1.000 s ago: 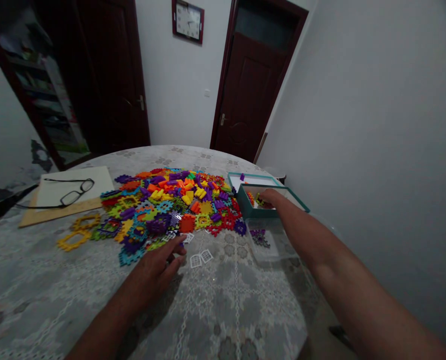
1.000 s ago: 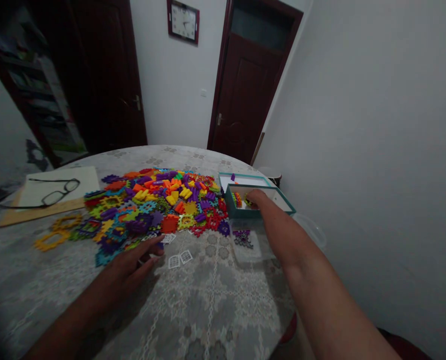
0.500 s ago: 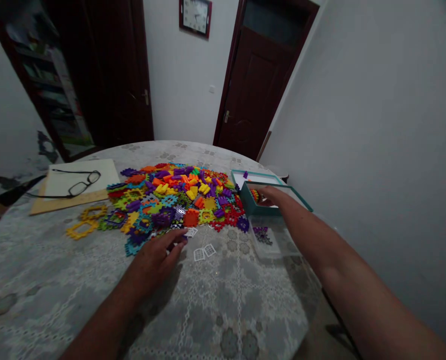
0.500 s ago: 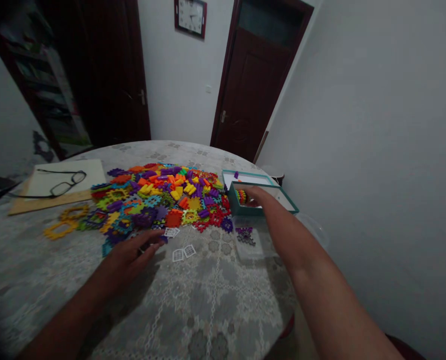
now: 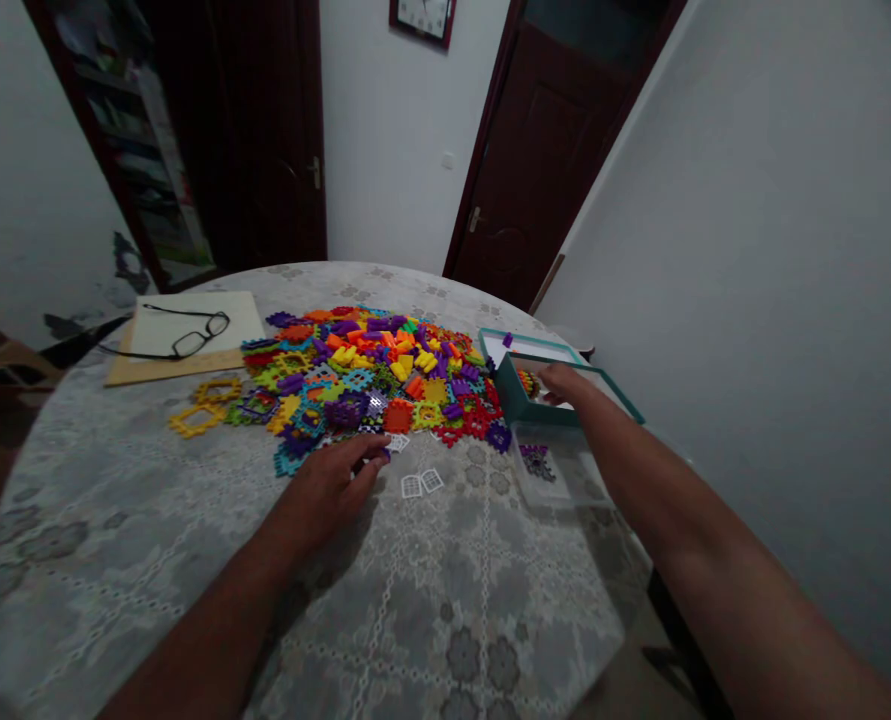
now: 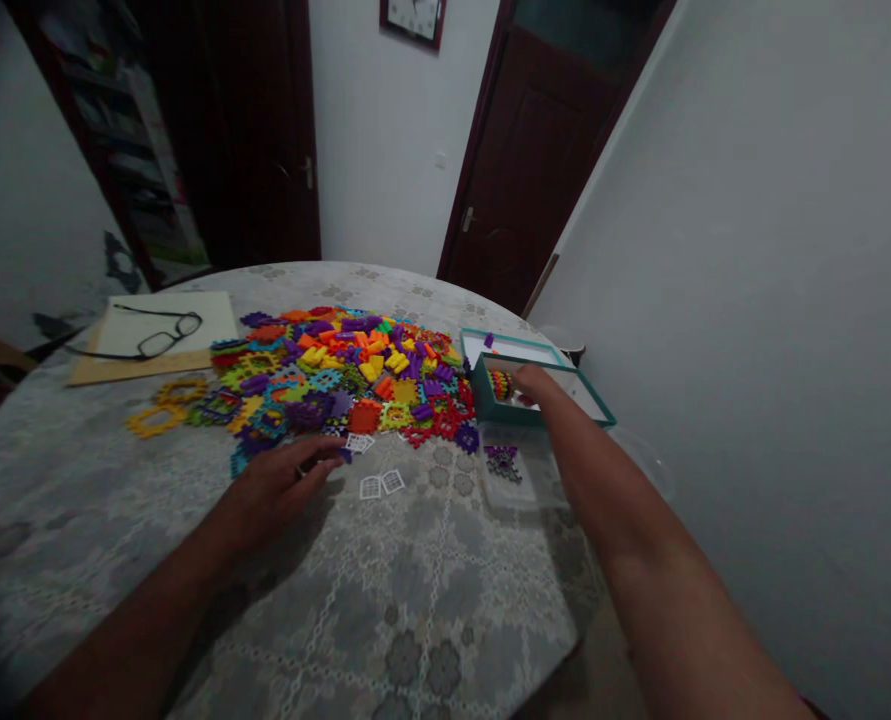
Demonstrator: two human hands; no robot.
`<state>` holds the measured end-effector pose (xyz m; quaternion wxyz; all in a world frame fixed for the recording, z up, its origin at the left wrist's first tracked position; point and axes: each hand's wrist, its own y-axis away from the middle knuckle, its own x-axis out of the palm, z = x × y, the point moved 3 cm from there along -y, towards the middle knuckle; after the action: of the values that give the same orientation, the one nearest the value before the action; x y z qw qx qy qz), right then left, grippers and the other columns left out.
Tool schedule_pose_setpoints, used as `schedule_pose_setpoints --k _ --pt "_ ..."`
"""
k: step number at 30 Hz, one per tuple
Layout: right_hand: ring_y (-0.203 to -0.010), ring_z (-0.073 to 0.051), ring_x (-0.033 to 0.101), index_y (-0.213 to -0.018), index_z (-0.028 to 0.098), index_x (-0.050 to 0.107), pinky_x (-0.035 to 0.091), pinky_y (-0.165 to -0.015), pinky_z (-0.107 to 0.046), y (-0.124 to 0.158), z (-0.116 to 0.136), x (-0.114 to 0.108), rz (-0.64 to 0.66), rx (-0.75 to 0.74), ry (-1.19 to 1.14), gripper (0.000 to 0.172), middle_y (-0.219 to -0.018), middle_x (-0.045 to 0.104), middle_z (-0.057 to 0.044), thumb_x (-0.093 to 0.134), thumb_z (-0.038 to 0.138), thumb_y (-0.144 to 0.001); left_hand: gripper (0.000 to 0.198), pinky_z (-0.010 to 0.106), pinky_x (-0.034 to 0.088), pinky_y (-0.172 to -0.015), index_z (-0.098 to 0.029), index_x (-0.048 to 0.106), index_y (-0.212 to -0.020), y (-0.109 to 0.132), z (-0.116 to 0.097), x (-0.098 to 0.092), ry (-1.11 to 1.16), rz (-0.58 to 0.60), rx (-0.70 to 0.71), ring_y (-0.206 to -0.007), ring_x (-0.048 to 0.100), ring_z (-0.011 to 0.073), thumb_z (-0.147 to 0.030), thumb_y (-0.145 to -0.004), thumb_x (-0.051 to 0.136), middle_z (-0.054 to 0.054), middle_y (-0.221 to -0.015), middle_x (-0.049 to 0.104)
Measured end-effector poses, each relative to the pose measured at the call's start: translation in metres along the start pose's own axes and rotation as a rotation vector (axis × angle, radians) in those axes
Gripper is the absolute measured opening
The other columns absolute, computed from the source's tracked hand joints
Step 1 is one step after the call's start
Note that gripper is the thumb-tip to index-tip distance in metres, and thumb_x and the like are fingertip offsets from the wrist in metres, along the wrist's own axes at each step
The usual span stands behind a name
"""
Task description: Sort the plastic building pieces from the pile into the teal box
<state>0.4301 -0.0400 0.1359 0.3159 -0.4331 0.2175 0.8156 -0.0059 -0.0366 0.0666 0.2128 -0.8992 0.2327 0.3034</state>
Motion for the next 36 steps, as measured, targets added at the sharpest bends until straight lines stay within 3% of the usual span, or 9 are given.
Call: schedule_pose_setpoints --k 3,6,10,12,14,16,20,29,36 --pt "-0.136 -0.033 0.065 -0.119 0.009 0.078 0.050 -0.108 -0.036 0.015 0.013 -0.008 -0.074 -0.114 0.094 0.027 -0.135 0.074 -0.024 0.057 0.018 -0.104 0.042 0.045 0.058 -0.105 -0.022 0.080 -0.124 0.000 -0.002 0.001 0.006 0.011 0.002 -0.108 0.078 0.0304 -0.043 -0.099 0.053 0.011 -0.121 0.084" --pt "-0.143 -0.027 0.059 -0.137 0.016 0.073 0.042 -0.120 -0.034 0.057 0.027 0.004 -0.077 -0.373 0.184 0.038 -0.149 0.069 -0.016 0.047 0.020 -0.110 0.041 0.046 0.058 -0.104 -0.022 0.080 -0.123 0.001 -0.001 0.001 0.002 -0.001 0.008 -0.109 0.077 0.0309 -0.041 -0.100 0.052 0.012 -0.120 0.084" --pt "-0.139 -0.026 0.062 -0.144 0.018 0.067 0.046 -0.120 -0.036 0.131 0.034 0.058 0.034 -0.667 0.333 0.040 -0.151 0.067 -0.015 0.046 0.026 -0.112 0.041 0.045 0.059 -0.101 -0.023 0.079 -0.125 0.002 0.003 0.003 -0.005 -0.005 0.010 -0.106 0.077 0.0301 -0.042 -0.100 0.053 0.011 -0.118 0.084" --pt "-0.138 -0.031 0.064 -0.152 0.015 0.060 0.051 -0.114 -0.039 0.153 0.032 0.087 0.025 -0.614 0.423 0.045 -0.162 0.054 -0.021 0.047 0.028 -0.110 0.041 0.042 0.059 -0.100 -0.023 0.079 -0.126 0.002 0.004 0.004 -0.010 -0.003 0.012 -0.105 0.077 0.0286 -0.042 -0.101 0.053 0.010 -0.118 0.084" --pt "-0.127 -0.034 0.071 -0.156 0.012 0.053 0.057 -0.104 -0.042 0.161 0.030 0.109 0.029 -0.491 0.504 0.051 -0.163 0.048 -0.028 0.048 0.025 -0.108 0.041 0.041 0.059 -0.100 -0.022 0.079 -0.126 0.002 0.005 0.004 -0.018 -0.001 0.017 -0.105 0.077 0.0278 -0.042 -0.101 0.053 0.010 -0.118 0.084" --pt "-0.115 -0.035 0.076 -0.158 0.010 0.050 0.059 -0.096 -0.043 0.159 0.029 0.123 0.046 -0.376 0.555 0.054 -0.155 0.051 -0.032 0.048 0.021 -0.105 0.040 0.040 0.058 -0.101 -0.022 0.080 -0.125 0.002 0.005 0.004 -0.026 -0.004 0.023 -0.105 0.078 0.0276 -0.041 -0.101 0.054 0.010 -0.117 0.084" --pt "-0.113 -0.035 0.077 -0.156 0.009 0.048 0.059 -0.094 -0.042 0.148 0.027 0.131 0.061 -0.290 0.586 0.055 -0.140 0.060 -0.032 0.049 0.018 -0.102 0.039 0.041 0.058 -0.102 -0.023 0.079 -0.126 0.002 0.008 0.006 -0.038 -0.003 0.020 -0.106 0.078 0.0281 -0.039 -0.101 0.055 0.010 -0.117 0.084" --pt "-0.126 -0.035 0.068 -0.153 0.019 0.055 0.054 -0.101 -0.043 0.177 0.036 0.136 0.176 -0.525 0.431 0.050 -0.149 0.057 -0.022 0.057 0.036 -0.106 0.037 0.041 0.056 -0.103 -0.022 0.079 -0.127 0.003 0.005 0.007 -0.050 0.021 0.005 -0.109 0.077 0.0281 -0.033 -0.100 0.055 0.010 -0.117 0.084" --pt "-0.131 -0.025 0.063 -0.143 0.022 0.064 0.050 -0.112 -0.038 0.209 0.047 0.148 0.358 -0.886 0.061 0.045 -0.142 0.063 -0.012 0.070 0.025 -0.098 0.035 0.041 0.056 -0.101 -0.020 0.078 -0.125 0.005 0.006 0.008 -0.082 0.032 0.002 -0.109 0.077 0.0298 -0.030 -0.100 0.056 0.012 -0.117 0.084"
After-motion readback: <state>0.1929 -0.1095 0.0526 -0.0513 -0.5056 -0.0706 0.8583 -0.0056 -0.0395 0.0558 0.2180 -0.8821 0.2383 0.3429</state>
